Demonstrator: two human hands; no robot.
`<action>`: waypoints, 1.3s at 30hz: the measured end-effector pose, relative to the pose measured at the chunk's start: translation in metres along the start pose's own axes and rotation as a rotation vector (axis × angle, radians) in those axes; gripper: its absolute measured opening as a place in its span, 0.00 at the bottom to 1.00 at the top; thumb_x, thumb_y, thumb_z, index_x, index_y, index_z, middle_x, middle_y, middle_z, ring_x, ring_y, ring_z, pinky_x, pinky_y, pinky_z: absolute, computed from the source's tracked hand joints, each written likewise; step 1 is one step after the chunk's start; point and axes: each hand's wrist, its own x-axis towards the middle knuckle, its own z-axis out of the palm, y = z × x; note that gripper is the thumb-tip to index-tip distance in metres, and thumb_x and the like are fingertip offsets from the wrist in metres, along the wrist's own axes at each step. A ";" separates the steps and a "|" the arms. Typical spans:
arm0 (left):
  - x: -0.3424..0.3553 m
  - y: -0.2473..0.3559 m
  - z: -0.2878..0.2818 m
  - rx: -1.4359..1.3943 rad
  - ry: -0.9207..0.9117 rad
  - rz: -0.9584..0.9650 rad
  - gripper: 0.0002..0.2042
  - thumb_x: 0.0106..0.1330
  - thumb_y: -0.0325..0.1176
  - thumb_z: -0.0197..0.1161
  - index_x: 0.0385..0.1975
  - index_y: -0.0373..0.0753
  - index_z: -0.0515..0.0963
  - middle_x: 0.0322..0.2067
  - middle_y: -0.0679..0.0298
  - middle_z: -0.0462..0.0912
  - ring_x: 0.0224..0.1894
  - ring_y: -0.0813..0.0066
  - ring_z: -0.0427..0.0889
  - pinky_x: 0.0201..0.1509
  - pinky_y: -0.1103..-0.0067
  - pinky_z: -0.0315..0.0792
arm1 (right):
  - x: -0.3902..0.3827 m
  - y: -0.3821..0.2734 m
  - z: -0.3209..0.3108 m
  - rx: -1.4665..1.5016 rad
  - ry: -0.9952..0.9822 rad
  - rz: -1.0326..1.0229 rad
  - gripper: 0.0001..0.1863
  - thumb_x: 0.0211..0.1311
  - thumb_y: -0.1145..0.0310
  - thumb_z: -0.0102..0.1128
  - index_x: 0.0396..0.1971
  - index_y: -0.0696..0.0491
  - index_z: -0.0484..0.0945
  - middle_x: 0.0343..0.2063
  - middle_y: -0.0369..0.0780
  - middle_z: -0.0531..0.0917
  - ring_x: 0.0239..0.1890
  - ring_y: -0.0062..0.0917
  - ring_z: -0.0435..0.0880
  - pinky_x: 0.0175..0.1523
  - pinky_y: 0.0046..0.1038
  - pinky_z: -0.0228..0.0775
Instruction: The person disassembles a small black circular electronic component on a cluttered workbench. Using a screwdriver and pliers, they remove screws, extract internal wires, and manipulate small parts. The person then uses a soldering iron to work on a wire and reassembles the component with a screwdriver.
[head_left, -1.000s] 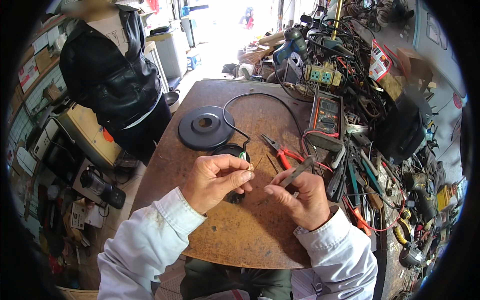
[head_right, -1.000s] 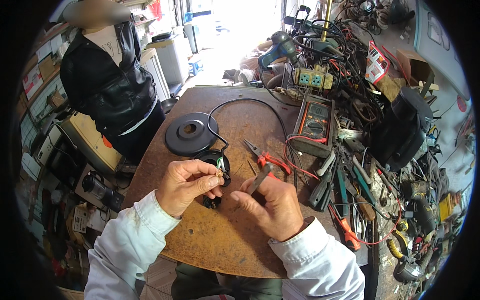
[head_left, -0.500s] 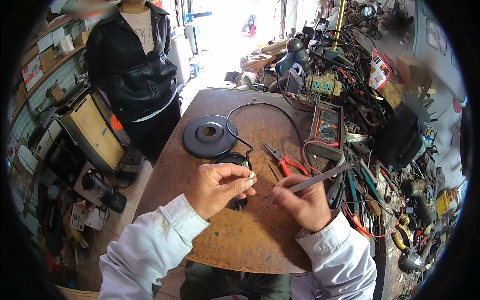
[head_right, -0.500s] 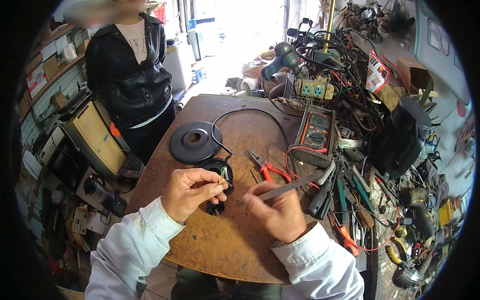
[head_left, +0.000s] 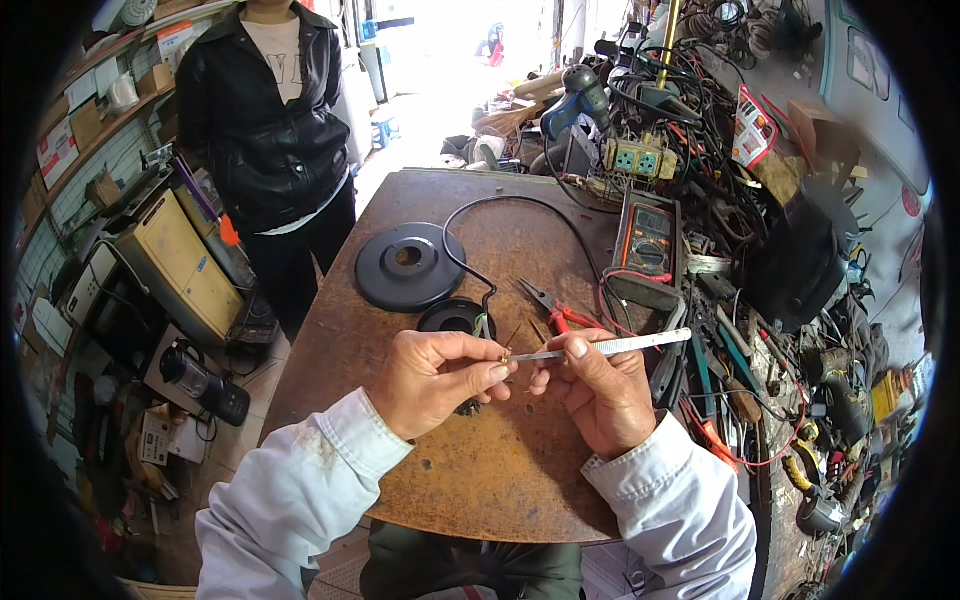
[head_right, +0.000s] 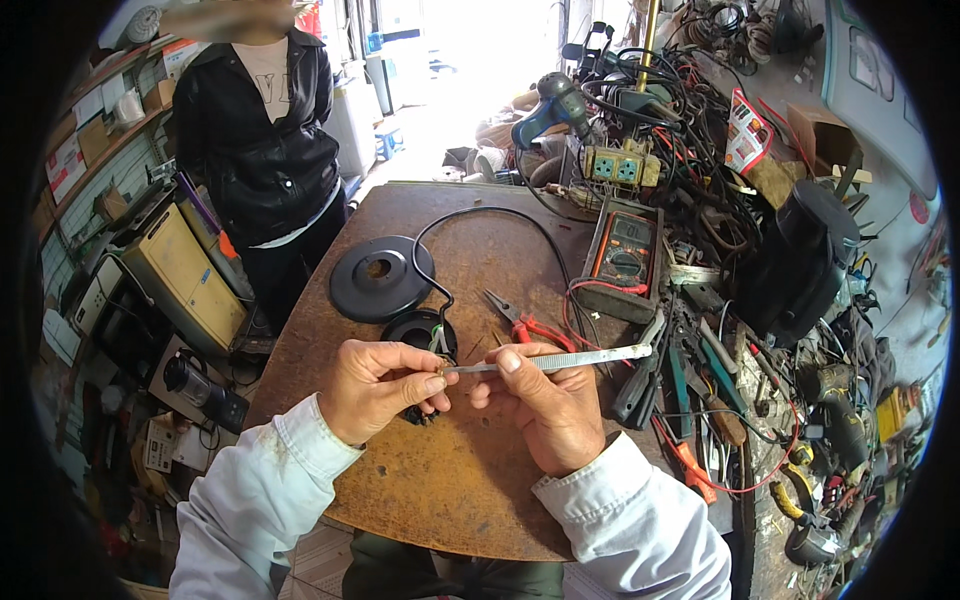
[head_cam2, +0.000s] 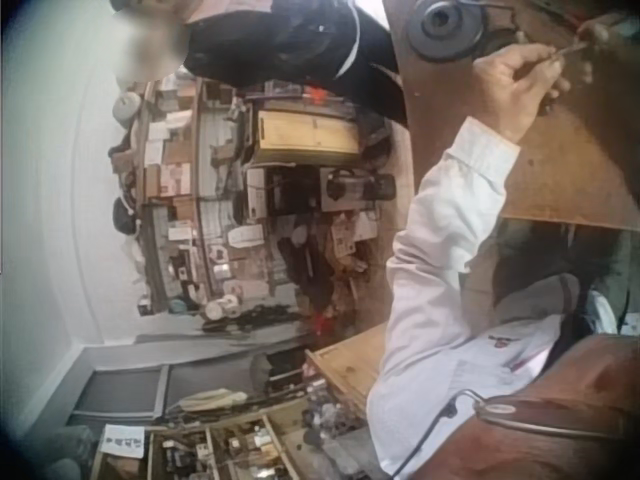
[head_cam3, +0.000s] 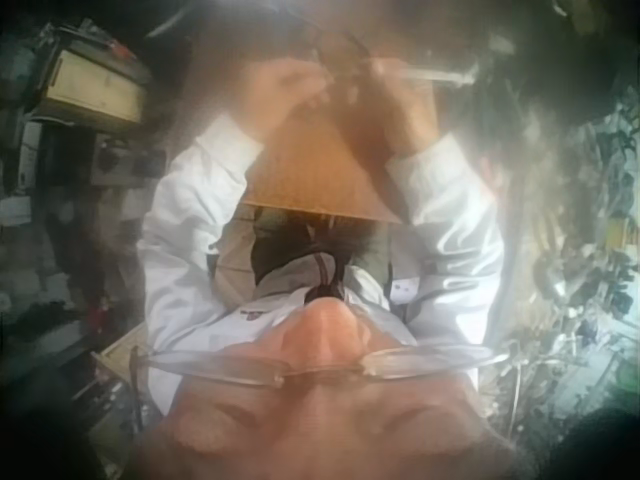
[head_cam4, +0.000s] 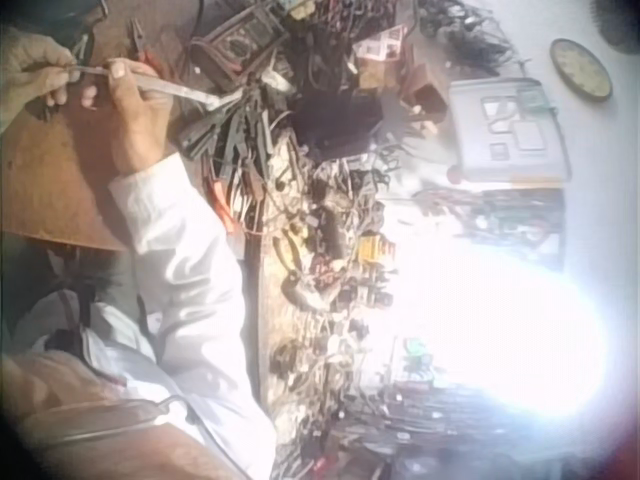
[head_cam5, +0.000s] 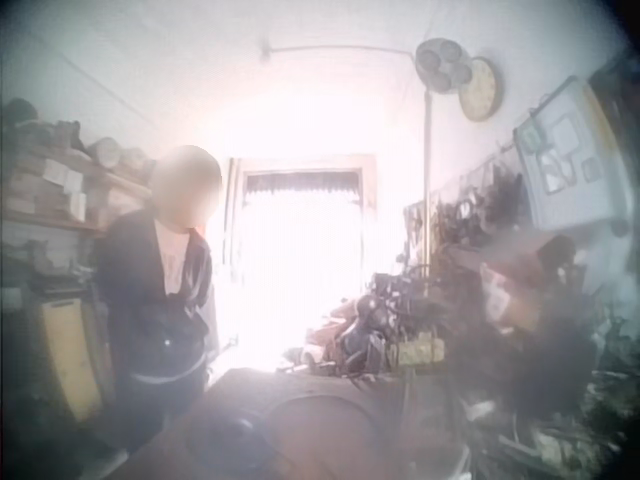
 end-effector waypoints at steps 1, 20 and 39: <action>0.000 0.001 0.001 0.004 -0.005 -0.005 0.10 0.67 0.27 0.67 0.43 0.28 0.82 0.37 0.56 0.87 0.34 0.73 0.87 0.35 0.81 0.82 | 0.000 -0.001 0.000 0.001 0.001 0.001 0.11 0.69 0.67 0.63 0.42 0.59 0.81 0.34 0.46 0.86 0.34 0.30 0.85 0.41 0.33 0.80; -0.001 -0.002 -0.003 0.028 -0.046 0.003 0.11 0.69 0.29 0.65 0.44 0.27 0.82 0.32 0.59 0.86 0.31 0.79 0.86 0.36 0.83 0.81 | 0.002 0.001 -0.002 -0.012 -0.038 0.015 0.08 0.69 0.72 0.61 0.42 0.59 0.81 0.34 0.44 0.86 0.34 0.30 0.87 0.41 0.31 0.81; 0.000 0.003 -0.006 -0.338 -0.044 -0.242 0.14 0.71 0.33 0.64 0.47 0.28 0.79 0.34 0.58 0.85 0.28 0.77 0.84 0.32 0.81 0.80 | -0.005 -0.005 0.005 -0.619 -0.128 -0.370 0.13 0.60 0.77 0.69 0.45 0.62 0.83 0.43 0.47 0.86 0.45 0.29 0.86 0.51 0.27 0.78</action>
